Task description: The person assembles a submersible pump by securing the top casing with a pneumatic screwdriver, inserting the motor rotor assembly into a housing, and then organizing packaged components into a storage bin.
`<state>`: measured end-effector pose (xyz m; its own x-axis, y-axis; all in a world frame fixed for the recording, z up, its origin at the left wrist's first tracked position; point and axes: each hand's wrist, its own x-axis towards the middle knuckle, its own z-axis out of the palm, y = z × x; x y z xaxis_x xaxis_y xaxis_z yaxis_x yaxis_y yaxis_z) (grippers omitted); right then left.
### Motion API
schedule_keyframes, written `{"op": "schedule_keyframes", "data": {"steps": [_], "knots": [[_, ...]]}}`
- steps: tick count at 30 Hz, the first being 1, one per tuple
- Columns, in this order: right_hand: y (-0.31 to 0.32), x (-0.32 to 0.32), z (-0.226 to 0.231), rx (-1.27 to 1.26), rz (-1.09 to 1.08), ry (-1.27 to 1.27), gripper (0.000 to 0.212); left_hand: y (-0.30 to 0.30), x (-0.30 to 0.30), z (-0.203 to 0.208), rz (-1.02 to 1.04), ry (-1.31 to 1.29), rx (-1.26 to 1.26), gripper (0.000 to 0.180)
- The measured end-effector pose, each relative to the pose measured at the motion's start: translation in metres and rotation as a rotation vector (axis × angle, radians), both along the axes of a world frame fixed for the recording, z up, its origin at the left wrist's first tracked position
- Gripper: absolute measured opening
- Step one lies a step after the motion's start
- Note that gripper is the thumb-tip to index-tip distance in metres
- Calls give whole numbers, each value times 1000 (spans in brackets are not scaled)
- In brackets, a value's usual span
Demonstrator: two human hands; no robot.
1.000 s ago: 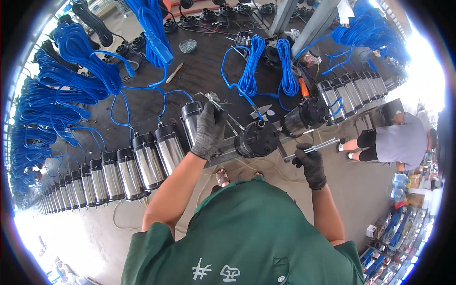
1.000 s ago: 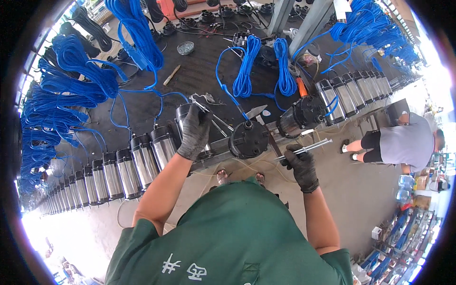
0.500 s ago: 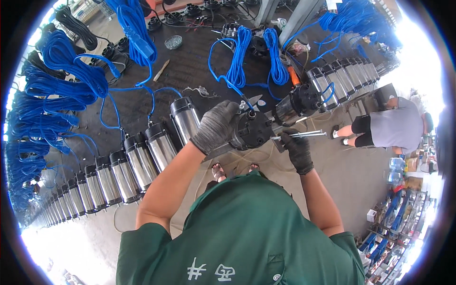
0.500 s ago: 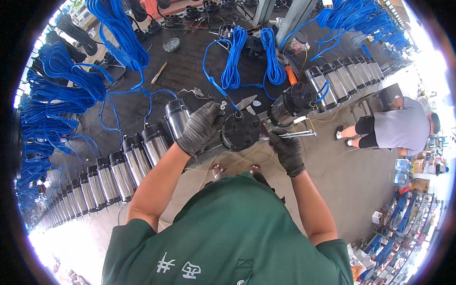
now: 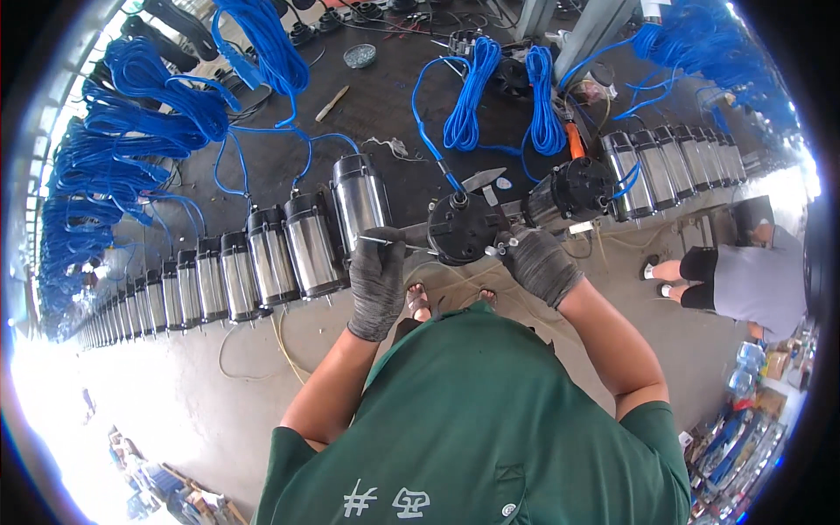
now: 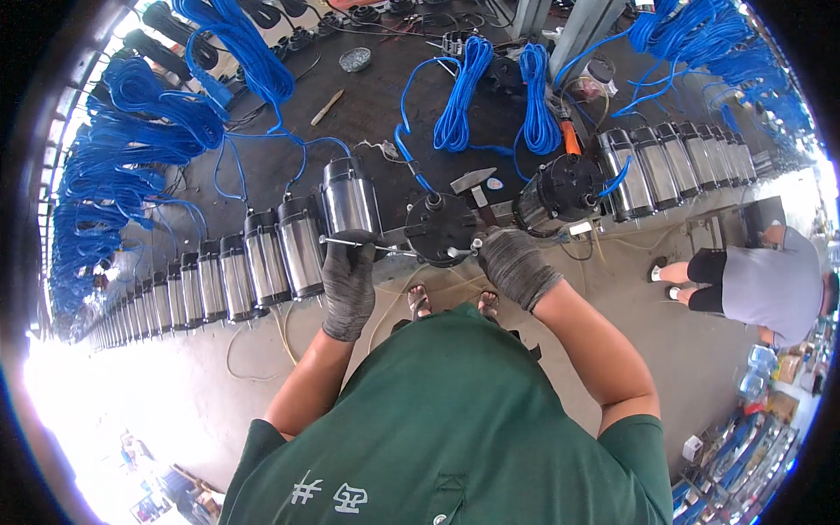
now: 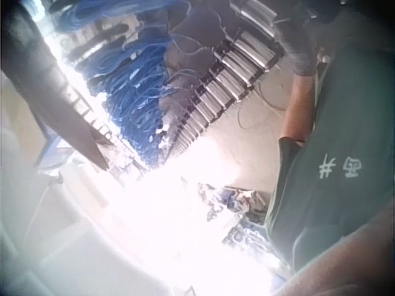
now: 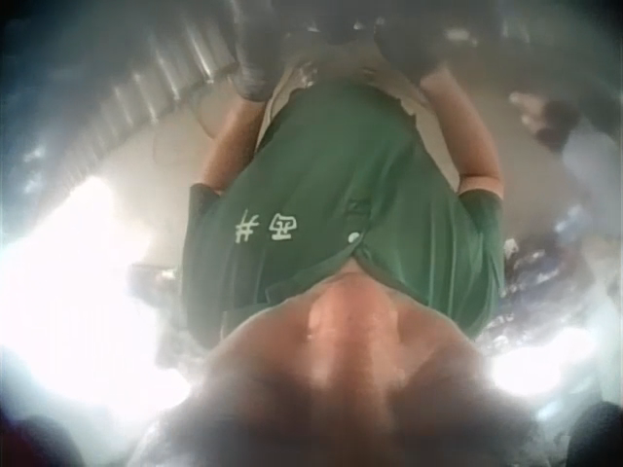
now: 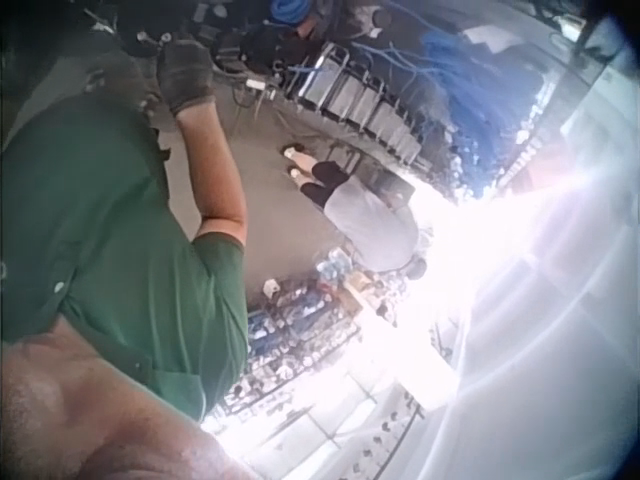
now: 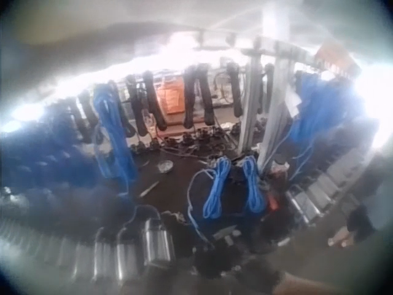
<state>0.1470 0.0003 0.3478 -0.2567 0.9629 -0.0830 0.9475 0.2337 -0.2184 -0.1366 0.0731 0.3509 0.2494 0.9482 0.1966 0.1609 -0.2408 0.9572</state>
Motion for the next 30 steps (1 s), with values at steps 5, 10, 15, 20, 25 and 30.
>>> {"op": "schedule_keyframes", "data": {"steps": [5,10,15,20,25,30], "knots": [[-7,43,-31,-148,133,14,13,-22,17,-5,187,-160,-224,13],[-3,77,-39,-174,57,524,18,-36,35,9,236,117,-29,4],[33,75,1,239,45,950,12,-45,53,-10,70,537,237,17],[80,73,-19,211,-83,981,9,-53,60,-65,214,618,105,18],[103,66,-29,201,-38,897,12,-54,75,-93,269,269,19,47],[111,60,-15,185,154,645,14,-49,63,-101,237,70,-148,65]]}}
